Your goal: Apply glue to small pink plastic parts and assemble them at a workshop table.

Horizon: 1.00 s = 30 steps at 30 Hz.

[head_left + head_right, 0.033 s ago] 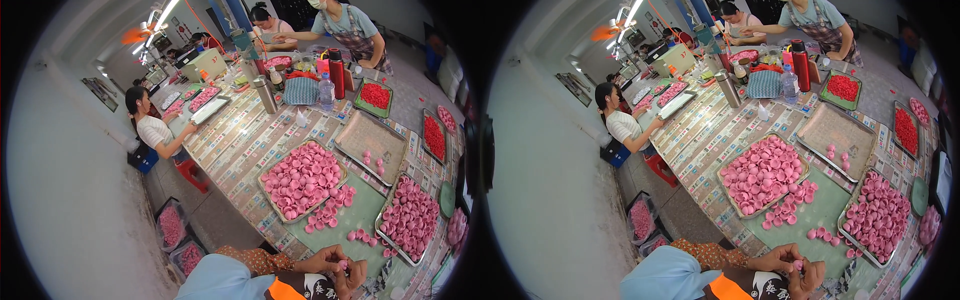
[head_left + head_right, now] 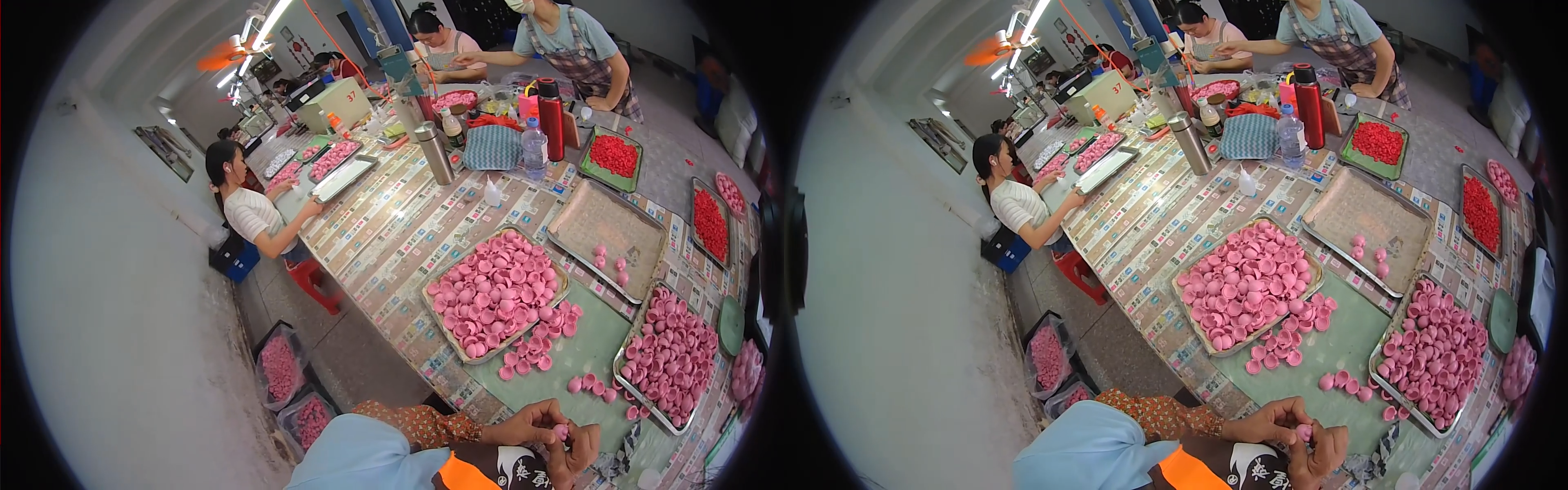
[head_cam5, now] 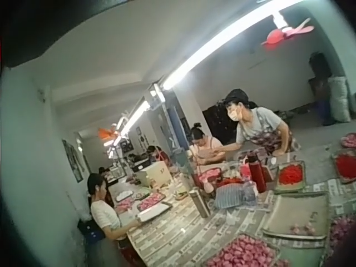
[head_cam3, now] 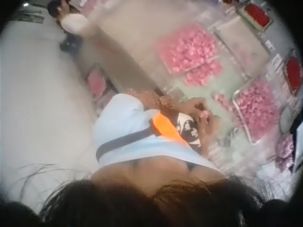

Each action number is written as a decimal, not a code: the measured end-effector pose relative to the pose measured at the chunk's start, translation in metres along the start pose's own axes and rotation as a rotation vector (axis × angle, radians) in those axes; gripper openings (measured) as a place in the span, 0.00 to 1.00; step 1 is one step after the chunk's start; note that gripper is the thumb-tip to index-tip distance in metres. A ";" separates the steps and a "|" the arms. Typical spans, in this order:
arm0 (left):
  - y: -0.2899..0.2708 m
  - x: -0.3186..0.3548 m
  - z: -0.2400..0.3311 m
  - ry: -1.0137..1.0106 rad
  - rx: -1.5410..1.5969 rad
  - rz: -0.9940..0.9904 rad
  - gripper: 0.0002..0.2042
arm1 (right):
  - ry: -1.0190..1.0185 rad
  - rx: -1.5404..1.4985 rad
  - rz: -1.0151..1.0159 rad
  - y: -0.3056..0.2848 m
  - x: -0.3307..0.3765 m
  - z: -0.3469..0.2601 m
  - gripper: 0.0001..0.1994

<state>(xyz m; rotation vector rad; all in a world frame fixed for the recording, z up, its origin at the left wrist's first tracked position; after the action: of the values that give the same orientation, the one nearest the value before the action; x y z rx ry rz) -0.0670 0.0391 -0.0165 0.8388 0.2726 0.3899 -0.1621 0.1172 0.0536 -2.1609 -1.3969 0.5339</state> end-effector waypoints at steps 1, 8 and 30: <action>0.000 0.000 0.000 -0.005 -0.003 -0.007 0.20 | -0.027 0.017 0.022 0.000 0.001 0.002 0.12; 0.003 -0.002 0.003 -0.011 -0.006 -0.037 0.20 | 0.019 0.013 -0.049 0.000 -0.001 0.005 0.12; 0.003 0.000 0.003 -0.079 -0.486 0.000 0.22 | -0.190 0.094 0.305 -0.005 0.008 0.003 0.18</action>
<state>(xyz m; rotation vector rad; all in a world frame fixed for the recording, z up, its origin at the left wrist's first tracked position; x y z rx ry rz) -0.0666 0.0387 -0.0128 0.3754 0.0958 0.4008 -0.1638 0.1263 0.0539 -2.3073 -1.1120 0.9202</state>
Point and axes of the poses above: each hand's wrist, its own x-axis away from the middle knuckle, its own y-axis out of the palm, z = x × y, the point moved 6 cm from there along -x, towards the middle knuckle, and after that the axes turned 8 degrees about y, right-handed, at the moved point
